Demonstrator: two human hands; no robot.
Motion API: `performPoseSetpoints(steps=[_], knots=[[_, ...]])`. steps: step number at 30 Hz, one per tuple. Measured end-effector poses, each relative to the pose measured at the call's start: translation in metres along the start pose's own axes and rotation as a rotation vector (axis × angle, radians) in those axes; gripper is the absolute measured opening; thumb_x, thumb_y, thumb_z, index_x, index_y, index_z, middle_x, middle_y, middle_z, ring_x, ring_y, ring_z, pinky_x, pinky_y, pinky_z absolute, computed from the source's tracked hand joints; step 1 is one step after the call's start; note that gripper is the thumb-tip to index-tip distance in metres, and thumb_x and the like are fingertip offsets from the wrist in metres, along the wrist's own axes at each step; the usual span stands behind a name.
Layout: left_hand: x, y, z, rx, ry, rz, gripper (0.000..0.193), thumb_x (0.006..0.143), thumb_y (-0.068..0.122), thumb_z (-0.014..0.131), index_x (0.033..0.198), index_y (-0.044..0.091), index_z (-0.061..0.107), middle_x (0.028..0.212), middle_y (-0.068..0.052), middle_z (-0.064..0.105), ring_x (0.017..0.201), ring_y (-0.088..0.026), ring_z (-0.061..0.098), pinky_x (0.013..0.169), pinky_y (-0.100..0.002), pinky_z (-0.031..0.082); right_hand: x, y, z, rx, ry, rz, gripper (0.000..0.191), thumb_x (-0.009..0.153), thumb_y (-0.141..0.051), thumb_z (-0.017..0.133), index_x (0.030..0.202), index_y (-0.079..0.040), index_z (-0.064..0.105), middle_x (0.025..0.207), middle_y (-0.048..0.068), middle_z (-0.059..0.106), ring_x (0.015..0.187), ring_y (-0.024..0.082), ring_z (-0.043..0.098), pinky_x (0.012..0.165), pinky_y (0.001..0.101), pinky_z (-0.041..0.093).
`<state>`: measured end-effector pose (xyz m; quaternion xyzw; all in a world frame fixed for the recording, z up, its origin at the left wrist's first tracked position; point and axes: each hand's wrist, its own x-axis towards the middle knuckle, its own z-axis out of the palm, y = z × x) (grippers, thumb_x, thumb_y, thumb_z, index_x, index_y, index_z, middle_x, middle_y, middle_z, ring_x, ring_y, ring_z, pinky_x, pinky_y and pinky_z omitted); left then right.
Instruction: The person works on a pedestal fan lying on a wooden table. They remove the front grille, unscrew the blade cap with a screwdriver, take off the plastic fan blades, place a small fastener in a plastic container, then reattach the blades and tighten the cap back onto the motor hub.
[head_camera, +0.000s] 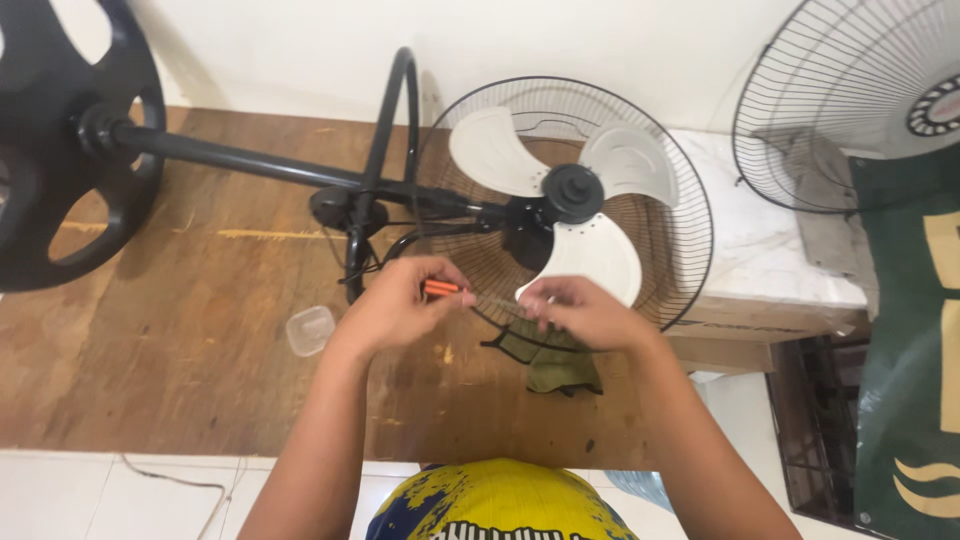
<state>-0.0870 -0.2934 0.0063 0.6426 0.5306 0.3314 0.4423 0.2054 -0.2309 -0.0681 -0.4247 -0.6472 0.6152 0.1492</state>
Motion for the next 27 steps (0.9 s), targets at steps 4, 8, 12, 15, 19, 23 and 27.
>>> performPoseSetpoints(steps=[4,8,12,15,19,23,27], knots=[[0.039,0.025,0.019,0.125,0.119,0.144,0.024,0.088,0.022,0.077,0.093,0.001,0.067,0.082,-0.014,0.073,0.077,-0.025,0.070,0.071,-0.036,0.055,0.003,0.022,-0.058,-0.068,0.549,-0.056,0.031,0.098,-0.031,0.074,0.112,-0.004,0.078,0.087,0.002,0.070,0.074,0.010,0.058,0.067,0.0286,0.048],[0.095,0.045,0.047,0.281,0.127,0.282,0.023,0.090,0.018,0.075,0.094,0.000,0.062,0.083,-0.020,0.071,0.083,-0.038,0.069,0.071,-0.043,0.053,0.016,0.043,-0.090,-0.298,0.885,-0.172,0.039,0.084,-0.032,0.084,0.108,-0.003,0.074,0.099,0.007,0.077,0.090,0.014,0.071,0.082,0.0284,0.055],[0.145,0.065,0.074,0.393,0.085,0.421,0.020,0.085,0.014,0.078,0.093,0.001,0.065,0.085,-0.020,0.072,0.086,-0.041,0.070,0.072,-0.046,0.054,0.032,0.049,-0.097,-0.258,0.836,-0.241,0.049,0.074,-0.030,0.089,0.111,-0.004,0.072,0.101,0.008,0.077,0.093,0.016,0.073,0.083,0.0305,0.057],[0.166,0.073,0.088,0.447,0.081,0.444,0.013,0.084,0.012,0.077,0.090,0.004,0.069,0.084,-0.017,0.074,0.085,-0.039,0.071,0.074,-0.046,0.055,0.036,0.049,-0.106,-0.228,0.774,-0.081,0.045,0.075,-0.029,0.090,0.110,-0.006,0.075,0.100,0.009,0.078,0.090,0.017,0.074,0.081,0.0316,0.057],[0.179,0.078,0.098,0.477,0.080,0.441,0.015,0.085,0.011,0.076,0.092,0.001,0.068,0.084,-0.019,0.073,0.085,-0.038,0.072,0.072,-0.046,0.055,0.033,0.056,-0.120,-0.170,0.737,-0.018,0.045,0.075,-0.027,0.089,0.112,-0.006,0.077,0.101,0.009,0.080,0.089,0.016,0.075,0.081,0.0314,0.058],[0.185,0.080,0.103,0.485,0.089,0.467,0.014,0.087,0.011,0.074,0.093,0.000,0.066,0.084,-0.019,0.073,0.085,-0.039,0.072,0.073,-0.047,0.055,0.039,0.065,-0.132,-0.110,0.670,-0.075,0.048,0.074,-0.027,0.090,0.113,-0.004,0.075,0.103,0.011,0.079,0.091,0.016,0.075,0.082,0.0316,0.058],[0.187,0.079,0.103,0.548,0.099,0.494,0.014,0.087,0.010,0.073,0.093,0.001,0.066,0.085,-0.019,0.073,0.087,-0.040,0.071,0.075,-0.048,0.054,0.044,0.071,-0.135,-0.051,0.645,-0.039,0.048,0.073,-0.026,0.089,0.113,-0.004,0.075,0.103,0.011,0.080,0.089,0.017,0.075,0.080,0.0321,0.060]])
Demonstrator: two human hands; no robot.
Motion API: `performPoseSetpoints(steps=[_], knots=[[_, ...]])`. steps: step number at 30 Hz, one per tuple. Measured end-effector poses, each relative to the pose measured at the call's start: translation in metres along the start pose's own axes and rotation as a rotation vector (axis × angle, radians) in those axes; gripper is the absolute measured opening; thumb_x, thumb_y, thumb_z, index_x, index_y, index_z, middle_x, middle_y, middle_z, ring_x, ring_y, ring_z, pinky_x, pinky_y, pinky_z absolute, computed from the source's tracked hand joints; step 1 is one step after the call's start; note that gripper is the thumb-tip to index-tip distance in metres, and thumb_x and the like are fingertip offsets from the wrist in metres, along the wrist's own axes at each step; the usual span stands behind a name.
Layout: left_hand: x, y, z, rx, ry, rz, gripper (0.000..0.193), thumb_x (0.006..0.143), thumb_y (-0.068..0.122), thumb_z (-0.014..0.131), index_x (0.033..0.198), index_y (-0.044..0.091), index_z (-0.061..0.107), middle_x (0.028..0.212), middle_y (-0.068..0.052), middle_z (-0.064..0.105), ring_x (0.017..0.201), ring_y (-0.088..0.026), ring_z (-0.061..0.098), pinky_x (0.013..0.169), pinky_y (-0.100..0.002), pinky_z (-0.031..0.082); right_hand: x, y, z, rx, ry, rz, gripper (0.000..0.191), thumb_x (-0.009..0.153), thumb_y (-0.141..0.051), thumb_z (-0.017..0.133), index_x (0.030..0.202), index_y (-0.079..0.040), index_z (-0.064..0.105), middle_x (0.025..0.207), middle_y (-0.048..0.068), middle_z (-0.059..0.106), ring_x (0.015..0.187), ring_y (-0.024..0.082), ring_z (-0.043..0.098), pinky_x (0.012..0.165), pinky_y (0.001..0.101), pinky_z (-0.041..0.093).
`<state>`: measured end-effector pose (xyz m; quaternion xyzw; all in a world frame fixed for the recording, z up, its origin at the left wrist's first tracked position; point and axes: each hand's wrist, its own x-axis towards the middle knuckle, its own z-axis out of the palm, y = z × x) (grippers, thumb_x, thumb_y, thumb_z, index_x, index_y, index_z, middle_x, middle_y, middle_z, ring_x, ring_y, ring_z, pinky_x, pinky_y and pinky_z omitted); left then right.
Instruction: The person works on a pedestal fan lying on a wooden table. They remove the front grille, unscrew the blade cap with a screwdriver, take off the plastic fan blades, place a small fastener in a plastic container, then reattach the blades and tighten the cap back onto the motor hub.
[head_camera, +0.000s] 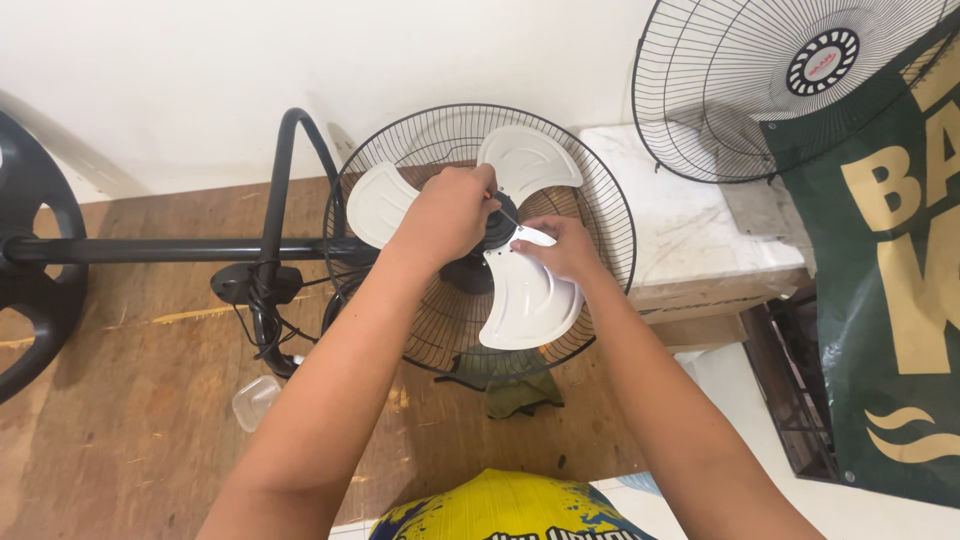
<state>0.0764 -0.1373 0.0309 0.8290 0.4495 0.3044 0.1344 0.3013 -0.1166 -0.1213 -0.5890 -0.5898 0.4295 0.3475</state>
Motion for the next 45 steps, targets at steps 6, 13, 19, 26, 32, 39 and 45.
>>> performPoseSetpoints(steps=[6,13,19,26,32,39,45], knots=[[-0.002,-0.005,0.001,0.019,-0.028,-0.017,0.012,0.088,0.009,0.071,0.093,0.000,0.065,0.087,-0.021,0.072,0.088,-0.041,0.070,0.076,-0.050,0.053,-0.002,-0.004,0.001,-0.016,-0.006,0.000,0.046,0.075,-0.025,0.089,0.113,-0.004,0.075,0.104,0.011,0.079,0.089,0.017,0.075,0.080,0.0310,0.059],[-0.003,-0.010,0.004,0.046,-0.025,0.001,0.014,0.090,0.010,0.071,0.093,-0.001,0.063,0.086,-0.021,0.071,0.088,-0.042,0.069,0.075,-0.052,0.052,-0.005,-0.011,0.001,-0.015,-0.013,0.010,0.045,0.075,-0.024,0.089,0.113,-0.004,0.075,0.103,0.011,0.079,0.088,0.016,0.075,0.080,0.0308,0.059],[0.005,-0.011,0.004,0.072,-0.063,0.027,0.013,0.089,0.009,0.072,0.092,-0.001,0.064,0.084,-0.022,0.070,0.086,-0.042,0.069,0.075,-0.051,0.053,-0.003,-0.013,0.001,0.031,-0.028,0.084,0.042,0.075,-0.020,0.089,0.112,-0.005,0.076,0.103,0.010,0.080,0.085,0.016,0.076,0.078,0.0306,0.060],[0.028,-0.006,0.003,0.239,-0.207,0.112,0.022,0.088,0.017,0.076,0.090,-0.003,0.066,0.080,-0.024,0.069,0.081,-0.043,0.070,0.070,-0.050,0.056,-0.001,-0.012,0.002,0.029,-0.012,0.065,0.044,0.073,-0.020,0.091,0.111,-0.004,0.076,0.102,0.012,0.080,0.085,0.016,0.076,0.076,0.0304,0.060],[0.033,-0.001,0.014,0.353,-0.216,0.053,0.028,0.090,0.026,0.075,0.087,-0.001,0.072,0.083,-0.023,0.071,0.083,-0.040,0.072,0.073,-0.046,0.059,-0.003,-0.011,0.002,0.006,-0.003,0.059,0.044,0.073,-0.020,0.090,0.111,-0.004,0.076,0.102,0.014,0.080,0.084,0.017,0.076,0.075,0.0307,0.060],[0.044,-0.002,0.027,0.322,-0.196,-0.035,0.032,0.089,0.029,0.075,0.088,-0.003,0.071,0.085,-0.024,0.072,0.087,-0.040,0.072,0.076,-0.047,0.058,-0.009,-0.015,0.005,0.041,0.000,0.056,0.043,0.073,-0.019,0.090,0.110,-0.002,0.075,0.102,0.014,0.079,0.085,0.017,0.075,0.076,0.0318,0.060],[0.068,0.008,0.034,0.278,-0.356,-0.055,0.031,0.073,-0.001,0.073,0.099,-0.009,0.058,0.091,-0.030,0.068,0.089,-0.043,0.070,0.071,-0.047,0.059,-0.016,-0.020,0.002,0.075,-0.016,0.074,0.042,0.074,-0.017,0.089,0.110,0.000,0.075,0.101,0.014,0.079,0.084,0.017,0.075,0.076,0.0332,0.060]])
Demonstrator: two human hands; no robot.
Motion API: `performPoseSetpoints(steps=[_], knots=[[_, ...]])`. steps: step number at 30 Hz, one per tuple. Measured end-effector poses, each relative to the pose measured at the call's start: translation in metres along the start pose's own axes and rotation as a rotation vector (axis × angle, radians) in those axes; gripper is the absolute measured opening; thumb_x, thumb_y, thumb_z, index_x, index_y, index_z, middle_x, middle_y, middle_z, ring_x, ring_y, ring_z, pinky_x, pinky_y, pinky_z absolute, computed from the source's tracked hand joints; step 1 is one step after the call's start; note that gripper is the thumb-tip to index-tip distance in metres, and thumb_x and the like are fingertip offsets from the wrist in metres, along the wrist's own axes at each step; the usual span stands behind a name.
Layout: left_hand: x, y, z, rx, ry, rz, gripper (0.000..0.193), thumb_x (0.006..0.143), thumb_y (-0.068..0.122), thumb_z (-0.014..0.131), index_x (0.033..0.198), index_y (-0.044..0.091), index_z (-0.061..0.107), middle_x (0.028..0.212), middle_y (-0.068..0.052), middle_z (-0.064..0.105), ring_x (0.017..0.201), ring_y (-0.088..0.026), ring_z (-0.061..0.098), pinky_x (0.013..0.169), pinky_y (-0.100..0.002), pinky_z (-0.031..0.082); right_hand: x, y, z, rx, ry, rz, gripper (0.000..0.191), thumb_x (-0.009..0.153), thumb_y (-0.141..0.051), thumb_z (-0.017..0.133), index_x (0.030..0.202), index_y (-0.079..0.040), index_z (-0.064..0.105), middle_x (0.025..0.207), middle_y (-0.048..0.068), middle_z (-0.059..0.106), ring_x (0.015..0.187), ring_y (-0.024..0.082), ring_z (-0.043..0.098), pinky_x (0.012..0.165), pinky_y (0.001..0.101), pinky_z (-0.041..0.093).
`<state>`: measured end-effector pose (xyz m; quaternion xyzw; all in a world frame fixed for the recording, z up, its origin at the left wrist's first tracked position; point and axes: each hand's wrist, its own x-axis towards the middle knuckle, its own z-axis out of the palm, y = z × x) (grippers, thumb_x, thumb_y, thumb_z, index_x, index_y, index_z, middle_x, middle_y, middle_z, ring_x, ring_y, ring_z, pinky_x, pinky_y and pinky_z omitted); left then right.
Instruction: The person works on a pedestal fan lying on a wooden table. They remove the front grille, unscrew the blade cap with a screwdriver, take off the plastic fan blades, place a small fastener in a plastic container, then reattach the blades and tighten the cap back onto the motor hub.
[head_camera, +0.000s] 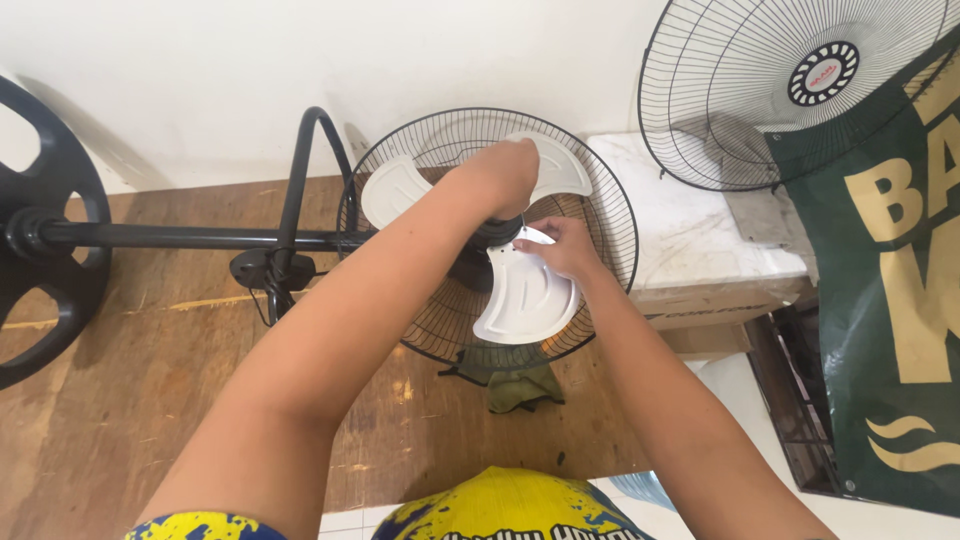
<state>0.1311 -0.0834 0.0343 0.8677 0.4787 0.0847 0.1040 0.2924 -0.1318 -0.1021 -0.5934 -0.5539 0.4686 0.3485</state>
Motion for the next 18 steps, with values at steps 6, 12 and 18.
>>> performPoseSetpoints(steps=[6,12,18], knots=[[-0.004,0.005,-0.009,0.153,0.235,0.110,0.009,0.070,-0.004,0.071,0.079,-0.003,0.072,0.091,-0.029,0.071,0.088,-0.042,0.072,0.072,-0.046,0.060,-0.001,0.000,-0.003,0.012,-0.017,-0.012,0.043,0.076,-0.018,0.089,0.111,0.000,0.072,0.101,0.014,0.079,0.086,0.017,0.075,0.077,0.0327,0.060],[-0.004,0.019,-0.012,0.098,0.131,-0.089,0.023,0.084,0.022,0.080,0.083,-0.001,0.075,0.087,-0.024,0.072,0.085,-0.040,0.073,0.070,-0.045,0.059,0.002,0.003,-0.006,0.055,-0.005,-0.037,0.041,0.076,-0.018,0.089,0.107,0.000,0.071,0.100,0.015,0.079,0.085,0.017,0.075,0.076,0.0314,0.059],[0.007,0.034,-0.012,0.141,0.210,-0.115,0.041,0.091,0.042,0.072,0.078,0.003,0.076,0.078,-0.019,0.073,0.079,-0.037,0.072,0.070,-0.047,0.058,0.006,0.005,-0.012,0.048,-0.014,-0.040,0.039,0.076,-0.019,0.088,0.105,0.000,0.070,0.097,0.016,0.078,0.083,0.018,0.076,0.074,0.0323,0.060]])
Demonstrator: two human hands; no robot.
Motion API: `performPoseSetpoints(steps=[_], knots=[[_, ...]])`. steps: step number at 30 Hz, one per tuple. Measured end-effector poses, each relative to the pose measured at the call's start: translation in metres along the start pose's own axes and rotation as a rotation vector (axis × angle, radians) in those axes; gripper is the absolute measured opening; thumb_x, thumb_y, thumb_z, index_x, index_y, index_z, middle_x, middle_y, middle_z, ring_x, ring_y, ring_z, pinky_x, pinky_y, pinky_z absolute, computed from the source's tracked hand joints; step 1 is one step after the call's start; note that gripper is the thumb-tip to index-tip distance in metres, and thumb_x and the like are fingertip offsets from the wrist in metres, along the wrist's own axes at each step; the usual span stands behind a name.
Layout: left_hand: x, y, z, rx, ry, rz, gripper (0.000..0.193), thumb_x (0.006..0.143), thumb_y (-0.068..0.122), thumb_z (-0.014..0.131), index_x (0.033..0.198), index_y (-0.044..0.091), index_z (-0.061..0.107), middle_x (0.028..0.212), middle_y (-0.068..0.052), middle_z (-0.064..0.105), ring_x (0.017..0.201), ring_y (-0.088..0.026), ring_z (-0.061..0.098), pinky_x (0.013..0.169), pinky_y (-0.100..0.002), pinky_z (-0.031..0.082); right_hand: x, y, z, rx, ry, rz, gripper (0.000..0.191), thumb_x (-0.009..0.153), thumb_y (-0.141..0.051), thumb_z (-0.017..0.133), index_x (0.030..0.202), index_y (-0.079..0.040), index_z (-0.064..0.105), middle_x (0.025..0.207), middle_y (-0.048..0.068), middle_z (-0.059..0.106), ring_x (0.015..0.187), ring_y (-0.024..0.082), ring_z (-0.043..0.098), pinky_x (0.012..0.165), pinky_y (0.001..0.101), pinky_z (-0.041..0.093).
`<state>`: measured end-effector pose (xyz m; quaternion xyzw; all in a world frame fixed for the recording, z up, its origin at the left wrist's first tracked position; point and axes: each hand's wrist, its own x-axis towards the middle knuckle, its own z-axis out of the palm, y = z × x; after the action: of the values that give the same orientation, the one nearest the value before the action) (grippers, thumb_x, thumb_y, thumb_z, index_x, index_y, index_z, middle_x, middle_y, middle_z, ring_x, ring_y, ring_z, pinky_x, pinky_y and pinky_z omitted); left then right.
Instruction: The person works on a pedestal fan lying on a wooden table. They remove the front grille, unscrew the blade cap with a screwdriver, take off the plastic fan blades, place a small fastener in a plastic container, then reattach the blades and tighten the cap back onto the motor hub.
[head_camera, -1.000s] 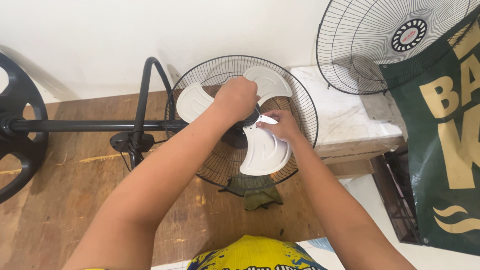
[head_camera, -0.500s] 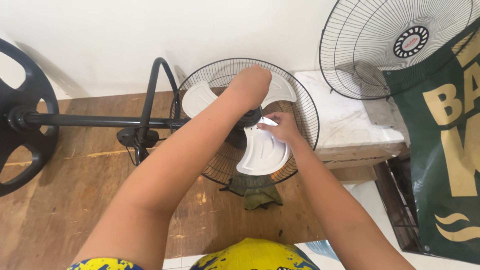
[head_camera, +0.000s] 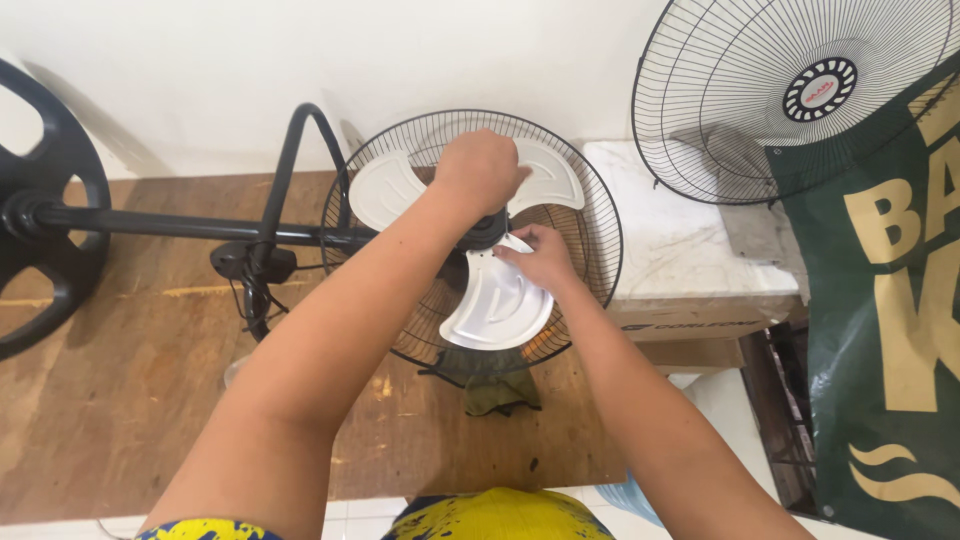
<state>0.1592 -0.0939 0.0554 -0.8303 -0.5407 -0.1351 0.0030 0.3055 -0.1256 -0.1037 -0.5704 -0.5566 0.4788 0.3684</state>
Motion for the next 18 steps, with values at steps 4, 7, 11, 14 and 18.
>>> performPoseSetpoints(steps=[4,7,11,14,18], knots=[[0.002,0.004,0.009,-0.029,-0.036,-0.073,0.045,0.099,0.042,0.061,0.080,0.003,0.073,0.079,-0.020,0.072,0.079,-0.038,0.072,0.071,-0.048,0.057,0.002,0.002,-0.004,-0.067,0.004,-0.044,0.039,0.076,-0.022,0.089,0.104,0.000,0.071,0.095,0.016,0.079,0.081,0.018,0.076,0.073,0.0318,0.059],[0.007,0.002,0.018,-0.122,-0.020,-0.074,0.037,0.099,0.033,0.059,0.093,-0.002,0.068,0.083,-0.022,0.072,0.082,-0.041,0.071,0.074,-0.051,0.056,0.005,0.003,-0.006,-0.081,-0.002,-0.067,0.043,0.076,-0.023,0.090,0.105,0.000,0.070,0.096,0.016,0.079,0.082,0.017,0.075,0.074,0.0309,0.058],[0.005,-0.002,0.029,-0.235,0.004,0.008,0.032,0.095,0.019,0.062,0.110,-0.010,0.057,0.088,-0.028,0.071,0.085,-0.044,0.070,0.076,-0.053,0.055,0.007,0.004,-0.003,-0.080,0.007,-0.031,0.043,0.075,-0.023,0.090,0.104,0.001,0.070,0.096,0.015,0.078,0.081,0.017,0.074,0.073,0.0311,0.059],[0.009,-0.006,0.026,-0.208,-0.006,0.014,0.031,0.088,0.018,0.069,0.104,-0.008,0.062,0.090,-0.028,0.071,0.087,-0.044,0.070,0.074,-0.051,0.057,0.007,0.004,-0.001,-0.091,0.002,-0.045,0.042,0.076,-0.022,0.090,0.104,0.001,0.070,0.095,0.015,0.078,0.081,0.016,0.074,0.073,0.0306,0.058],[0.006,-0.010,0.013,-0.077,-0.087,-0.014,0.015,0.085,0.014,0.070,0.089,0.001,0.076,0.092,-0.023,0.072,0.088,-0.040,0.072,0.075,-0.048,0.059,0.007,0.001,0.006,-0.032,0.000,-0.046,0.038,0.077,-0.020,0.088,0.103,0.001,0.070,0.095,0.014,0.078,0.081,0.015,0.074,0.073,0.0309,0.059]])
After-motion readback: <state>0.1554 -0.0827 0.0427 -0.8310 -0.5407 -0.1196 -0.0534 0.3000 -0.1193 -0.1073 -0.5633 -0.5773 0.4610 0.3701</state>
